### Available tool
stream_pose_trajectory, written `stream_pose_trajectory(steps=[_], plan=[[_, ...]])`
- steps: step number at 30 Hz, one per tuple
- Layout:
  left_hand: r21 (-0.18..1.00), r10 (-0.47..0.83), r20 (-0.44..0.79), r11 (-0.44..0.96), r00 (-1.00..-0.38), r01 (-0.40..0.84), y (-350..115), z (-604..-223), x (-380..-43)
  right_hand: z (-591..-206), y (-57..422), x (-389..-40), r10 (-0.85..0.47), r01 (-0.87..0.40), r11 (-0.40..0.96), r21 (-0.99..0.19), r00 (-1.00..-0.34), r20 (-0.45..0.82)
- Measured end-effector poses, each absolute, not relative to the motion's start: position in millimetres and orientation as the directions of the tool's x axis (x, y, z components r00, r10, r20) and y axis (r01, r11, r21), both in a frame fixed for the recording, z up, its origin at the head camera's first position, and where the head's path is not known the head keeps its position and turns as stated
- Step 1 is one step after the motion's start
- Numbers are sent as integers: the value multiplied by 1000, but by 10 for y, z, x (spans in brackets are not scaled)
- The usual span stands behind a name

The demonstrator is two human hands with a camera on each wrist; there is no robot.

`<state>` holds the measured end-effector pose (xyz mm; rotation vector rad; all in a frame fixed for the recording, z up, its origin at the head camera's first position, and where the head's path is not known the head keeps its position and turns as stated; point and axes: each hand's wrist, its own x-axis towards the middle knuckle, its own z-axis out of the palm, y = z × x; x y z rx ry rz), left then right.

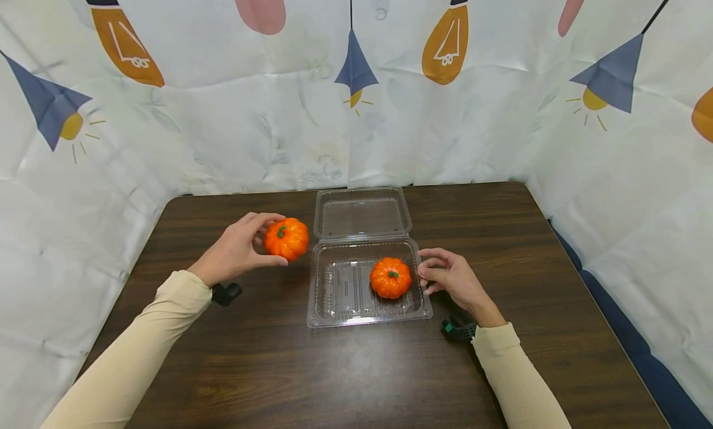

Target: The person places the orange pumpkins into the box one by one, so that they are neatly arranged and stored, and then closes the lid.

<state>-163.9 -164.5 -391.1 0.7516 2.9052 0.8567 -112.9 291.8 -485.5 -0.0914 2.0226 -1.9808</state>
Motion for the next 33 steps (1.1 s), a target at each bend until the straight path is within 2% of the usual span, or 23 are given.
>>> stream_pose_trajectory(steps=[11, 33], plan=[[565, 491, 68, 698, -868, 439, -1509, -3910, -1626, -4868, 2926, -1130, -258, 167, 42, -985, -951, -172], [569, 575, 80, 644, -814, 511, -1224, -3867, -1600, -4850, 2913, -1153, -242, 203, 35, -979, -948, -205]])
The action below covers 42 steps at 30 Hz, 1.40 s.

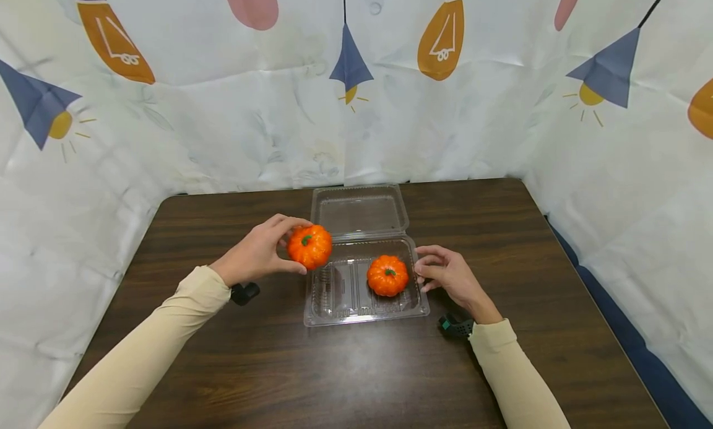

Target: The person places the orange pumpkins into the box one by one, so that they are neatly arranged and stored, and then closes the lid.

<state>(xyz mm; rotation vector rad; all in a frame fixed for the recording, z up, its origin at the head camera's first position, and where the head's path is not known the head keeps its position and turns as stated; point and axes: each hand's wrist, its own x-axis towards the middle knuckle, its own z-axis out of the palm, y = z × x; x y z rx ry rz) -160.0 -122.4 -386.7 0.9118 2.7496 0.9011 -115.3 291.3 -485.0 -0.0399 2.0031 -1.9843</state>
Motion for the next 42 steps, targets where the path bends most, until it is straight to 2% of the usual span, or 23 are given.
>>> stream_pose_trajectory(steps=[18, 42], plan=[[599, 605, 50, 619, -795, 508, -1067, -3926, -1575, -4848, 2919, -1154, -245, 204, 35, -978, -947, -206], [537, 684, 1, 615, -729, 577, -841, -4017, -1593, -4848, 2916, -1163, -240, 199, 51, -979, -949, -206]])
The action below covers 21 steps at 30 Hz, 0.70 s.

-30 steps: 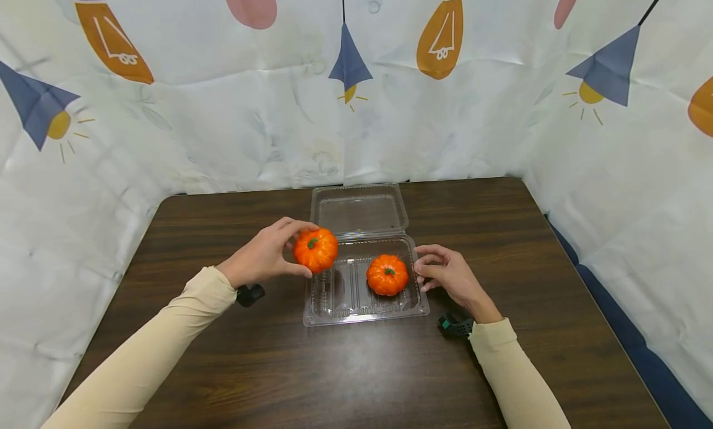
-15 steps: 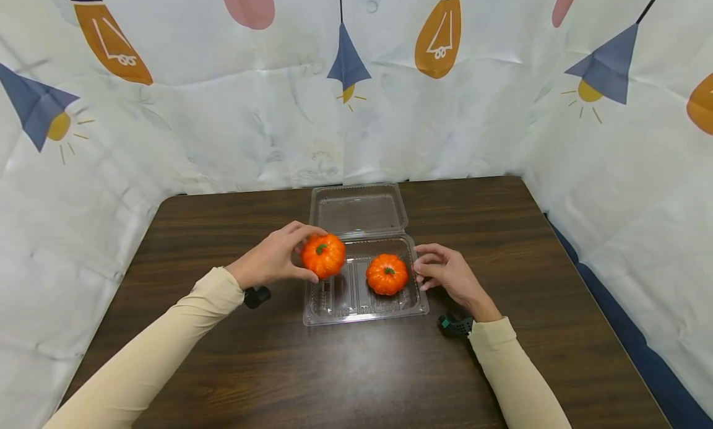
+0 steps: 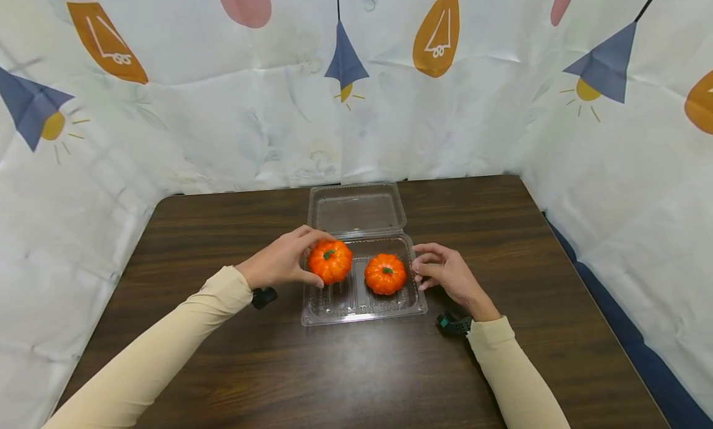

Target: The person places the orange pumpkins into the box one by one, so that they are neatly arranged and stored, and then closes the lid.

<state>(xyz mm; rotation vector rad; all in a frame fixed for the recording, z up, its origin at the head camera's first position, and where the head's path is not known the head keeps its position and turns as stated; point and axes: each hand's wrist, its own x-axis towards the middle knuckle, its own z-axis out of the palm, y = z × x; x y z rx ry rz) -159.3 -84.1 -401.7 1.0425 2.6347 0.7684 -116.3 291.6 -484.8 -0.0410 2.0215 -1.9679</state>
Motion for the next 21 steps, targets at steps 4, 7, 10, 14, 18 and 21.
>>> stream_pose_trajectory(steps=[4, 7, 10, 14, 18, 21], plan=[[554, 692, -26, 610, -721, 566, -804, -4032, -1600, -4862, 2921, -1168, -238, 196, 55, -979, -950, -203], [555, 692, -50, 619, -720, 556, -779, -4042, -1600, -4862, 2924, -1171, -238, 196, 54, -979, -950, -203], [548, 692, -69, 628, -719, 553, -761, -4061, -1603, -4858, 2923, -1172, -240, 195, 53, -979, -949, -202], [532, 703, -72, 627, -707, 569, -738, -4088, -1606, -4852, 2919, -1172, -251, 192, 52, -980, -947, -199], [534, 719, -70, 612, -692, 583, -710, -4097, -1606, -4853, 2924, -1171, -257, 187, 53, -981, -947, -194], [542, 726, -76, 606, -684, 583, -686, -4096, -1614, -4856, 2927, -1170, -254, 183, 54, -982, -948, -191]])
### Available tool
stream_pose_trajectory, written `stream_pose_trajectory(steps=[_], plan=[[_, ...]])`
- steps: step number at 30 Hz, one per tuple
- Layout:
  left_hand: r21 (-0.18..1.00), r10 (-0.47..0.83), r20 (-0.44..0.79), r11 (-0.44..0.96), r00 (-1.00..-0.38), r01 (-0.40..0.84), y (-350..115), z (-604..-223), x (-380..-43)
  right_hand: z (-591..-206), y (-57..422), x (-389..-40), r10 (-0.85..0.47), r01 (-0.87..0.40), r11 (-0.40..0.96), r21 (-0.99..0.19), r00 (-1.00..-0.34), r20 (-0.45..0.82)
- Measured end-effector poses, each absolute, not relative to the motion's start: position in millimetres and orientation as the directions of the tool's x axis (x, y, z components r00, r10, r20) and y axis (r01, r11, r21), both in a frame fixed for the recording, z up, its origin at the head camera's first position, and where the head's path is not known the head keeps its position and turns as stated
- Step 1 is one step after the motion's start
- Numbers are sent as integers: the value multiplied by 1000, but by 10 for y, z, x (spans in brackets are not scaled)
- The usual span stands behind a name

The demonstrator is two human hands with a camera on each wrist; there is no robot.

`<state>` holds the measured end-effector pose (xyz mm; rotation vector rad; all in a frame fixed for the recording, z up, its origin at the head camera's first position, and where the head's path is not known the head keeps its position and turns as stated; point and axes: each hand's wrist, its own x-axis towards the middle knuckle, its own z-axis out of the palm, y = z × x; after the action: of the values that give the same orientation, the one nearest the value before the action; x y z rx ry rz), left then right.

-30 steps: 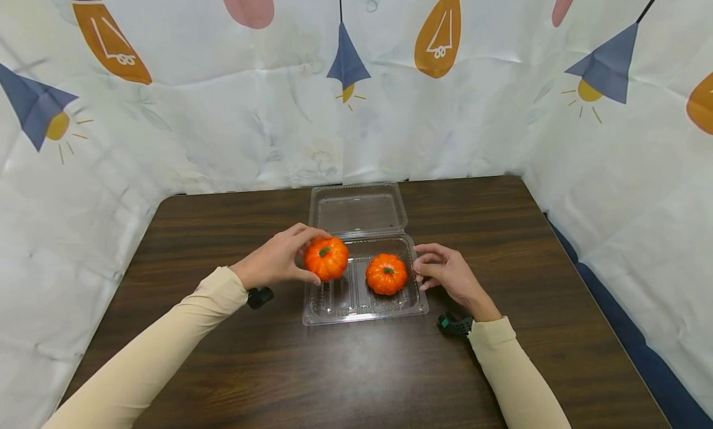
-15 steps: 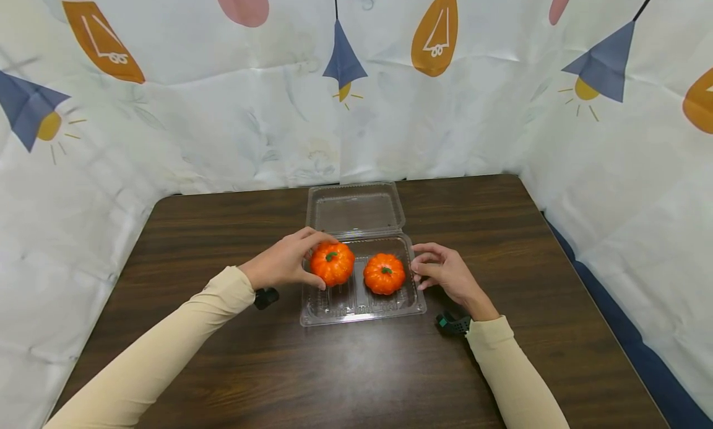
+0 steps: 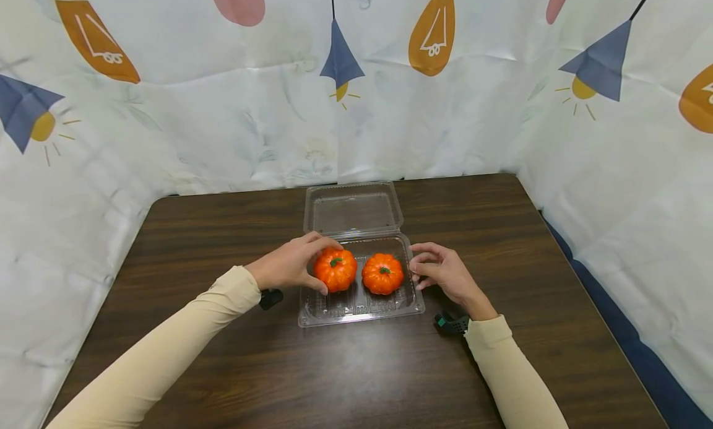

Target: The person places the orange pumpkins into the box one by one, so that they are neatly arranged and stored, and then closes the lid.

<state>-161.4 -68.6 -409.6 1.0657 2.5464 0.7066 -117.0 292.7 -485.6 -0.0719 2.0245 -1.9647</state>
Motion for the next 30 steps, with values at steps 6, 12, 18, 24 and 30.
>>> stream_pose_trajectory(steps=[6, 12, 18, 24, 30], plan=[[540, 736, -92, 603, -670, 588, -638, -4099, -1625, -4857, 2929, -1168, -253, 182, 55, -982, -949, -190], [542, 742, -126, 607, -658, 581, -593, -4124, -1644, -4859, 2927, -1171, -249, 183, 61, -981, -949, -192], [530, 741, -157, 620, -652, 578, -559, -4155, -1666, -4873, 2931, -1180, -247, 185, 66, -981, -949, -195], [512, 748, -182, 627, -639, 587, -532, -4172, -1676, -4881, 2941, -1185, -245, 187, 64, -980, -949, -197], [513, 745, -222, 638, -629, 574, -507, -4165, -1688, -4879, 2942, -1185, -250, 191, 57, -980, -947, -199]])
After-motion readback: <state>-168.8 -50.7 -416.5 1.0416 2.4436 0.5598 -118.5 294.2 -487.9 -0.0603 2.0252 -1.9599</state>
